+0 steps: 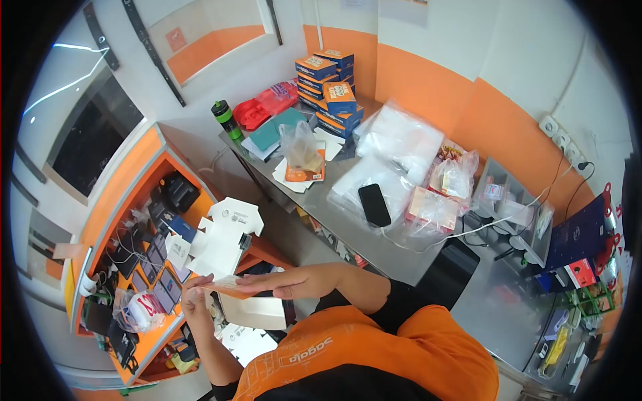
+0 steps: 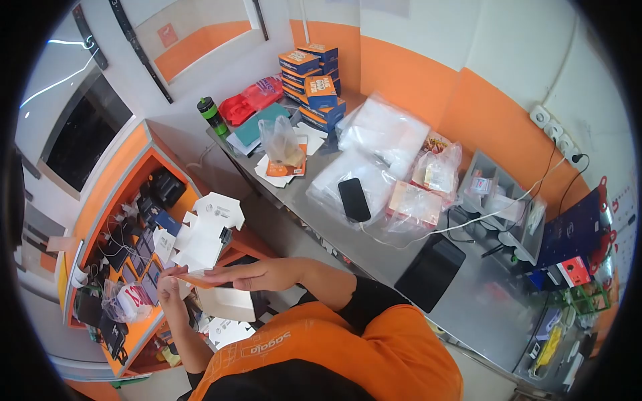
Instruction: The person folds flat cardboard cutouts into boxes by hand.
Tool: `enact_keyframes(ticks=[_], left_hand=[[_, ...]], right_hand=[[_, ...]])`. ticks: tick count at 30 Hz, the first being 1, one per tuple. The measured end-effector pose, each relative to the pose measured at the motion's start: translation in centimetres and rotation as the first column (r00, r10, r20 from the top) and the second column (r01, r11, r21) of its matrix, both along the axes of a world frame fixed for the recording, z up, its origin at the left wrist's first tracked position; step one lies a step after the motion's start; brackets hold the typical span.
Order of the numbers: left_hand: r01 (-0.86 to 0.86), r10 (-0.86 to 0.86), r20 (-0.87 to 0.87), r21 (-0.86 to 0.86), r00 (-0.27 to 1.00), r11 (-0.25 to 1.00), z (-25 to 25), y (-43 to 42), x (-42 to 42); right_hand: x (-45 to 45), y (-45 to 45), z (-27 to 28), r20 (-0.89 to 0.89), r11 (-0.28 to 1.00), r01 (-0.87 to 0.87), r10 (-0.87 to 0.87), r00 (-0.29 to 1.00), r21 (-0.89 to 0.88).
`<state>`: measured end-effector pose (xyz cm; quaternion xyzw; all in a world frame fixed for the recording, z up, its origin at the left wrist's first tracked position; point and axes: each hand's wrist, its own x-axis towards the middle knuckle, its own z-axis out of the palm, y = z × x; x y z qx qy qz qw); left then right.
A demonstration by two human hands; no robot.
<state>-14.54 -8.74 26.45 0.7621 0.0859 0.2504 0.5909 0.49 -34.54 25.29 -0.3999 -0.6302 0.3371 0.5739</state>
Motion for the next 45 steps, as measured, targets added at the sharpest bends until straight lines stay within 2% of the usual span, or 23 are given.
enact_keyframes(ticks=[3,6,7,10,11,14,17,19,20,21,23,24,27,30,33,36,39,43,45], left_hand=[[0.006,0.02,0.082,-0.308,0.996,0.951,-1.3,0.2,0.9],[0.052,0.072,0.155,-0.674,0.985,0.737,-3.2,2.1,2.0],[-0.033,0.17,0.129,-0.695,0.977,0.719,-0.9,-1.0,2.7],[0.081,0.093,0.214,-0.684,0.972,0.725,-1.8,0.0,3.9],[0.094,0.078,0.231,-0.647,0.97,0.756,-1.8,0.1,4.4],[-0.05,0.153,0.149,-0.536,0.977,0.843,-1.6,-0.3,6.4],[0.122,0.032,0.23,-0.626,0.973,0.77,-2.9,1.5,8.6],[0.048,0.089,0.185,-0.629,0.979,0.776,-2.9,1.0,10.4],[0.011,0.118,0.163,-0.629,0.98,0.777,-2.7,0.6,11.4],[0.004,0.088,0.138,-0.556,0.986,0.831,-2.4,0.1,12.1],[0.077,-0.012,0.145,-0.454,0.989,0.887,-2.9,-0.1,13.8],[0.117,-0.063,0.144,-0.402,0.988,0.908,-3.2,-0.2,14.5],[0.217,-0.16,0.162,-0.457,0.974,0.863,-3.6,-1.2,16.9],[0.258,-0.218,0.139,-0.452,0.966,0.854,-4.8,-0.7,18.6],[0.31,-0.264,0.162,-0.488,0.951,0.816,-5.0,-1.8,20.2],[0.256,-0.228,0.117,-0.5,0.967,0.828,-5.1,-2.8,21.4],[0.206,-0.192,0.08,-0.513,0.978,0.833,-5.6,-3.1,21.9],[0.179,-0.167,0.072,-0.553,0.983,0.814,-5.8,-3.2,22.0],[0.097,-0.084,0.049,-0.54,0.995,0.836,-6.7,-3.2,21.7]], right_hand=[[-0.9,0.5,1.0,0.093,0.998,0.031,-0.026,0.995,-0.058],[-2.1,1.2,2.8,0.129,0.983,0.164,-0.153,0.98,-0.084],[-2.4,1.7,3.0,0.204,0.954,0.259,-0.227,0.952,-0.151],[-1.5,2.8,1.8,0.135,0.982,0.17,-0.179,0.974,0.079],[-0.4,2.9,1.3,0.103,0.992,0.099,-0.107,0.989,0.079],[1.6,2.8,1.0,-0.199,0.999,-0.037,0.042,0.979,0.03],[3.4,2.7,0.5,-0.158,0.991,-0.044,0.064,0.985,0.127],[4.8,2.6,0.2,-0.205,0.986,-0.045,0.077,0.976,0.158],[5.2,2.3,0.4,-0.156,0.995,0.051,-0.038,0.987,0.082],[5.5,2.0,1.1,-0.1,0.989,0.15,-0.148,0.984,0.009],[6.1,2.2,0.9,0.014,0.943,0.326,-0.326,0.945,-0.067],[6.7,2.3,0.7,0.014,0.94,0.332,-0.332,0.943,-0.075],[8.1,3.3,-0.5,0.042,0.923,0.38,-0.378,0.925,-0.056],[8.9,2.9,-1.7,0.026,0.917,0.368,-0.368,0.929,-0.152],[9.1,3.3,-2.8,0.069,0.87,0.484,-0.479,0.875,-0.094],[8.8,4.1,-4.3,0.087,0.825,0.564,-0.559,0.825,-0.047],[9.1,4.3,-4.3,0.103,0.83,0.538,-0.528,0.843,-0.148],[9.3,3.7,-3.3,0.088,0.84,0.518,-0.511,0.855,-0.16],[9.1,3.7,-2.9,0.081,0.834,0.529,-0.523,0.849,-0.156]])
